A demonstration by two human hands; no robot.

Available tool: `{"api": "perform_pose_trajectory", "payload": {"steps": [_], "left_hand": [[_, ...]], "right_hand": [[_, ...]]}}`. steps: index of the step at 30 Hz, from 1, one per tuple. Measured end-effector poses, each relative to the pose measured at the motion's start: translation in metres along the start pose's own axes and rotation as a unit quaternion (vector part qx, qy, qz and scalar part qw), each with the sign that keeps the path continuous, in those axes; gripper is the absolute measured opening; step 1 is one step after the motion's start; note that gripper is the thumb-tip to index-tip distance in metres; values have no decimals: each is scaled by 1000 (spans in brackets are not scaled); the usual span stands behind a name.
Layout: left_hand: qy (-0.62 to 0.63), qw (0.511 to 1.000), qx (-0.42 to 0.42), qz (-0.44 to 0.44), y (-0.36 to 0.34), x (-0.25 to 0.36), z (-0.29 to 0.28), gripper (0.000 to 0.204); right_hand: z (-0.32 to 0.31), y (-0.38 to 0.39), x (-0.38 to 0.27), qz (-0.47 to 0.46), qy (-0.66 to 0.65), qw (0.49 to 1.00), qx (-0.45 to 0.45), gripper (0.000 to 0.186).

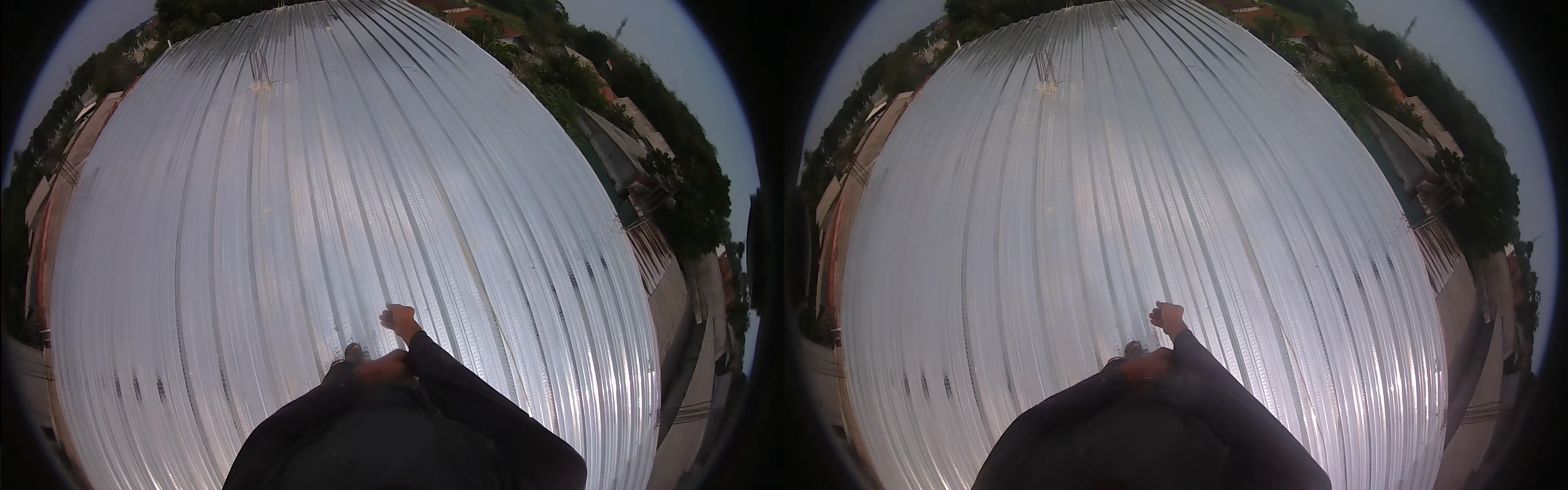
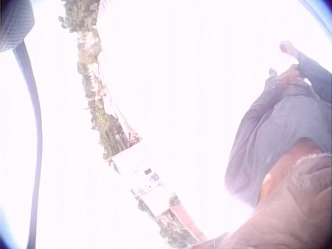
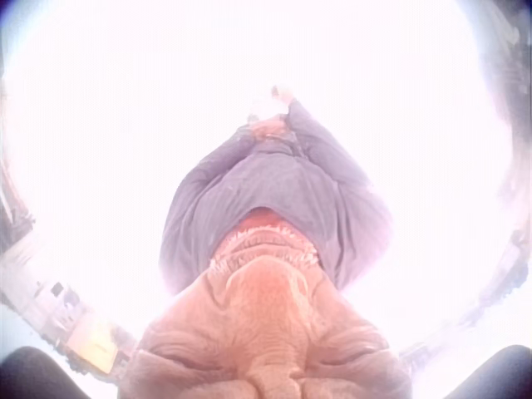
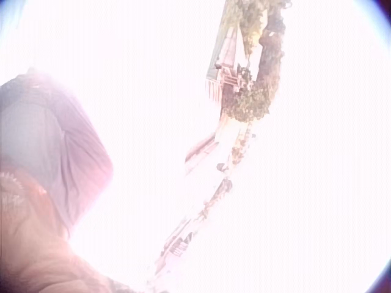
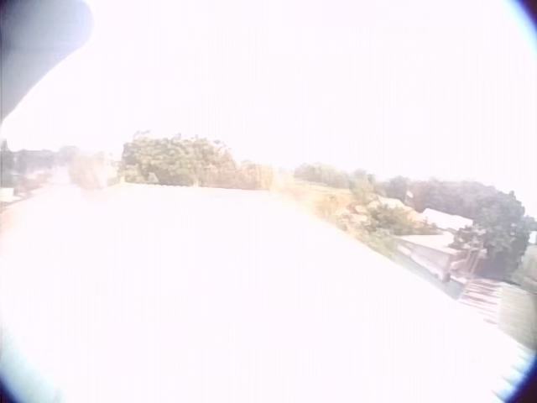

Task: The person walks on a corrugated metal roof, uses a power drill to fasten sheets, and secures them with a crimping tool. The person moves along the roof surface, drills holes, and crimps fasteners to attach the metal sheets.

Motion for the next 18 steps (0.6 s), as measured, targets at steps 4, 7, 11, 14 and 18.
{"api": "perform_pose_trajectory", "payload": {"steps": [4, 7, 11, 14, 18], "left_hand": [[-102, 982, 67, -147, -69, 78, -127, 20], [-298, 953, 52, -12, -91, 104, -279, 21], [-276, 941, 194, 34, -132, 192, -453, 18], [-155, 826, 541, 8, 11, 218, -689, 15], [225, 468, 854, 27, 199, 207, -811, 19]], "right_hand": [[78, -35, -118, -45, 23, 999, 16, 27], [177, -87, -193, -82, 162, 980, -86, 23], [148, -206, -257, -395, 757, 511, -96, 29], [215, -309, -278, -110, 870, 456, -153, 36], [303, -411, -417, -143, 871, 453, -128, 32]]}}
Point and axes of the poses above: each hand's wrist, its own y-axis away from the middle knuckle, its own z-axis out of the palm, x = y × z, the point moved 7 cm from there along -y, towards the middle knuckle, and after that the axes turned 4 degrees about y, right-handed, at the moved point
